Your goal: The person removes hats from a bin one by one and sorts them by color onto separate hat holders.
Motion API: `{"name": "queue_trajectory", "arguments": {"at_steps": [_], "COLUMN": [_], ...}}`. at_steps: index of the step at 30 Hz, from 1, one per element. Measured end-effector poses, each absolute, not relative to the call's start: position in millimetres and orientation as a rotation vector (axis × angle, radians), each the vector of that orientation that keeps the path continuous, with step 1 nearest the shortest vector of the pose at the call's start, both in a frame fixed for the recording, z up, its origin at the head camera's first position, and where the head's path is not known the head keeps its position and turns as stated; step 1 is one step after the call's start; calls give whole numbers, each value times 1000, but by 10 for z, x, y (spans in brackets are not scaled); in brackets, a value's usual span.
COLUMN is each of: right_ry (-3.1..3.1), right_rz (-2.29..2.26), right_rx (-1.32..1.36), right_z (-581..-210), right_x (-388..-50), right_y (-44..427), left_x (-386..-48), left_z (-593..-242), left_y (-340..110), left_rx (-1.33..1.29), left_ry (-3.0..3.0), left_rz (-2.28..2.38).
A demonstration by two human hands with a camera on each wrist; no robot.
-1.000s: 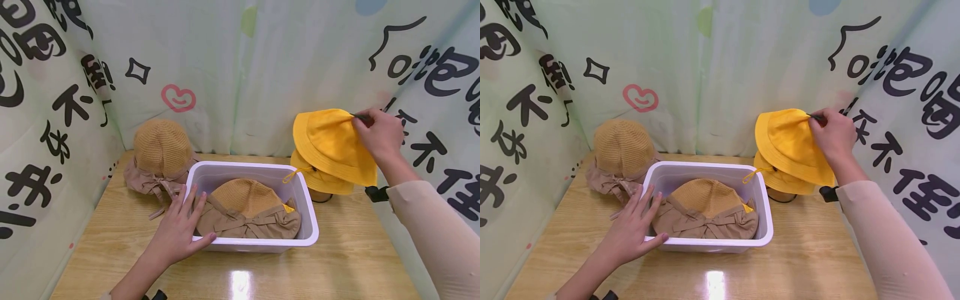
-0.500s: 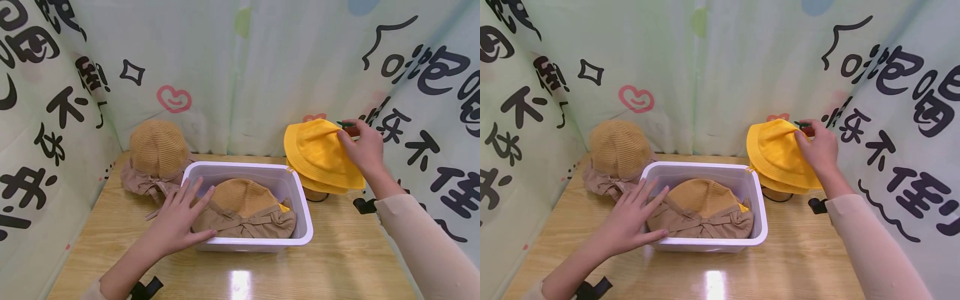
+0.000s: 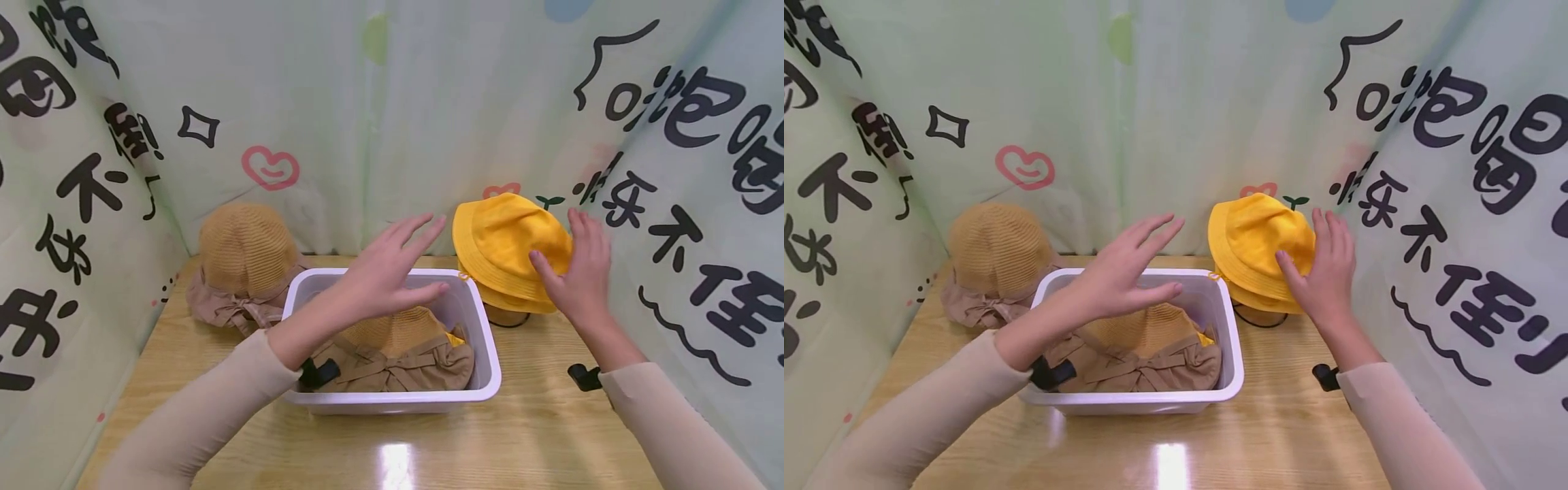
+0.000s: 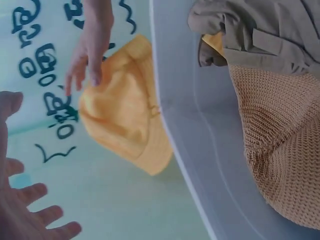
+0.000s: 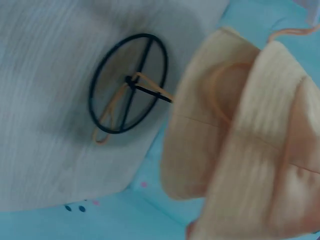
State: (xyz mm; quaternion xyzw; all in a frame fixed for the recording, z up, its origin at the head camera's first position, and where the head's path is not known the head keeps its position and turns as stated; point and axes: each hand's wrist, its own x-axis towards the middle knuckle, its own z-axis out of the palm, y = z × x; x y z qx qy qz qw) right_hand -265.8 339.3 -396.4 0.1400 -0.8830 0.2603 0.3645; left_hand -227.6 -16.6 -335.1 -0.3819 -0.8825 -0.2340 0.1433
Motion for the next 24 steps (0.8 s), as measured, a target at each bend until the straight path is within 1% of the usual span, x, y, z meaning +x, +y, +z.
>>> {"name": "queue_trajectory", "arguments": {"at_steps": [6,12,18,24], "right_ry": [-2235,-2245,-2287,-2344], "right_rz": [540,470,473,476], "right_rx": [370,371,347,332], "right_z": [-4215,-4367,-4420,-4441], "right_x": [-2601,-2593,-2654,-2678], "right_y": [3417,3430,3426,3433], "left_x": [-2650,-2915,-3116,-3201], "left_z": [-3454,-3606,-3786,-3915], "left_y": [187,433,683,967], "left_rx": [-1081,-1067,-1043,-1090], "left_ry": [-2486,-2478,-2560,-2648], "left_rz": [-633,-492,-409,-414]}}
